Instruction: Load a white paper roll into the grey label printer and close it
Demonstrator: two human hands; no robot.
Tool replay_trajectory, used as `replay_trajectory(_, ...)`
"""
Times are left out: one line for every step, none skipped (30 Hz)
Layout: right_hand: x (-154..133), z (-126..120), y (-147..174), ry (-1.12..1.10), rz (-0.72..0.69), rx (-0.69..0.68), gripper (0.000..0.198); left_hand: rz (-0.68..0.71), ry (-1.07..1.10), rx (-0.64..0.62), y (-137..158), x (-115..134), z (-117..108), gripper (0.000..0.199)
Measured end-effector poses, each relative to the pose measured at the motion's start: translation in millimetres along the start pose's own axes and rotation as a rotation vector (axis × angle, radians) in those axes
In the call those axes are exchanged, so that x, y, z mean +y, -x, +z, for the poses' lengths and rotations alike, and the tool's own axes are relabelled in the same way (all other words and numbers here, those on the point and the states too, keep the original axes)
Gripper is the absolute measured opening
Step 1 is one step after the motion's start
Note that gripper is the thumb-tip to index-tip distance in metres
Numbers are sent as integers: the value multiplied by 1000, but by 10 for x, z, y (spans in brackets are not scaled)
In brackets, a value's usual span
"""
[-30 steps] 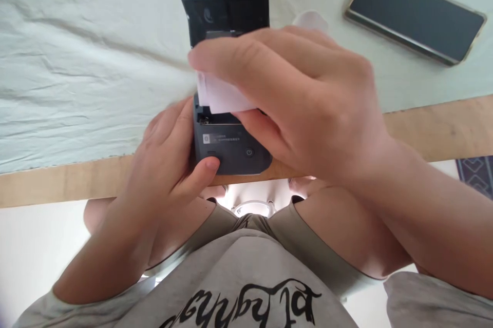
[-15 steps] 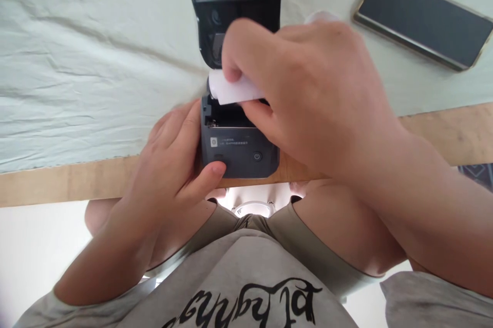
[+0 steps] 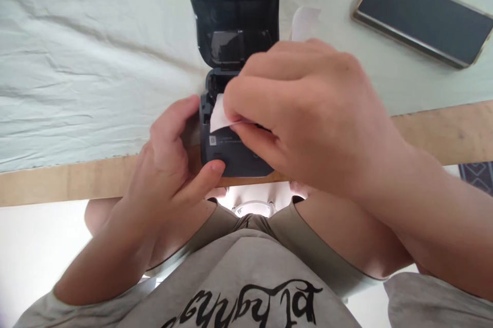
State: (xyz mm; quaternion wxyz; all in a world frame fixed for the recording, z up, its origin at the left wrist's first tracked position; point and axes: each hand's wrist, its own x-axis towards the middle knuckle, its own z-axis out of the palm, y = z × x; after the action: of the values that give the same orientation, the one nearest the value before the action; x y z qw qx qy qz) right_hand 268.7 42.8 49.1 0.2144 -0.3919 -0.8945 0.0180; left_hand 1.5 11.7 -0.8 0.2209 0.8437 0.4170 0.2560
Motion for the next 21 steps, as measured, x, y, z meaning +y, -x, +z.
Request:
replay_trajectory(0, 13, 20, -23, -31, 0, 18, 7, -13, 7, 4, -1, -1, 60)
replay_trajectory(6, 27, 37, -40, -61, 7, 17, 14, -27, 9, 9, -2, -2, 54)
replay_trajectory(17, 38, 51, -54, -81, 15, 16, 14, -36, 3, 12, 0, -1, 48)
replay_trajectory(32, 46, 61, -66, -86, 19, 15, 10, -38, -6, 13, 4, 0, 43)
replay_trajectory(51, 47, 67, -75, -94, 17, 14, 4, -32, -11, 11, 11, 2, 40)
replay_trajectory(74, 43, 70, -77, -98, 12, 13, 3, -27, -9, 7, 21, 2, 37)
replay_trajectory(99, 33, 68, -67, -77, 20, 17, 1, -24, -5, 0, 34, 1, 35)
replay_trajectory(125, 19, 62, -45, -25, 26, 25, -5, -26, -3, -9, 48, -2, 34)
replay_trajectory(151, 4, 52, -10, 49, 35, 36, -17, -29, -9, -18, 64, -8, 34)
replay_trajectory(175, -11, 37, 31, 133, 36, 45, -33, -31, -27, -27, 80, -17, 34)
replay_trajectory(197, -21, 18, 63, 210, 30, 53, -52, -31, -50, -35, 96, -28, 34)
replay_trajectory(215, -27, -3, 76, 273, 16, 57, -69, -28, -70, -41, 110, -39, 34)
replay_trajectory(229, -25, -26, 69, 305, -3, 60, -84, -22, -87, -44, 122, -49, 33)
replay_trajectory(239, -17, -50, 48, 315, -24, 62, -91, -16, -92, -44, 131, -58, 33)
replay_trajectory(246, -5, -72, 20, 318, -29, 63, -92, -12, -91, -42, 137, -63, 33)
replay_trajectory(251, 10, -91, -10, 314, -32, 64, -93, -11, -86, -38, 141, -66, 32)
replay_trajectory(256, 22, -106, -40, 305, -28, 64, -95, -11, -81, -34, 143, -67, 32)
replay_trajectory(263, 27, -114, -71, 279, -20, 64, -97, -11, -79, -31, 144, -67, 32)
replay_trajectory(273, 22, -112, -100, 254, -5, 63, -100, -7, -81, -29, 145, -67, 31)
replay_trajectory(288, 3, -100, -123, 252, 26, 62, -104, -3, -83, -29, 146, -67, 31)
replay_trajectory(306, -29, -77, -142, 272, 47, 60, -108, 3, -85, -31, 148, -68, 30)
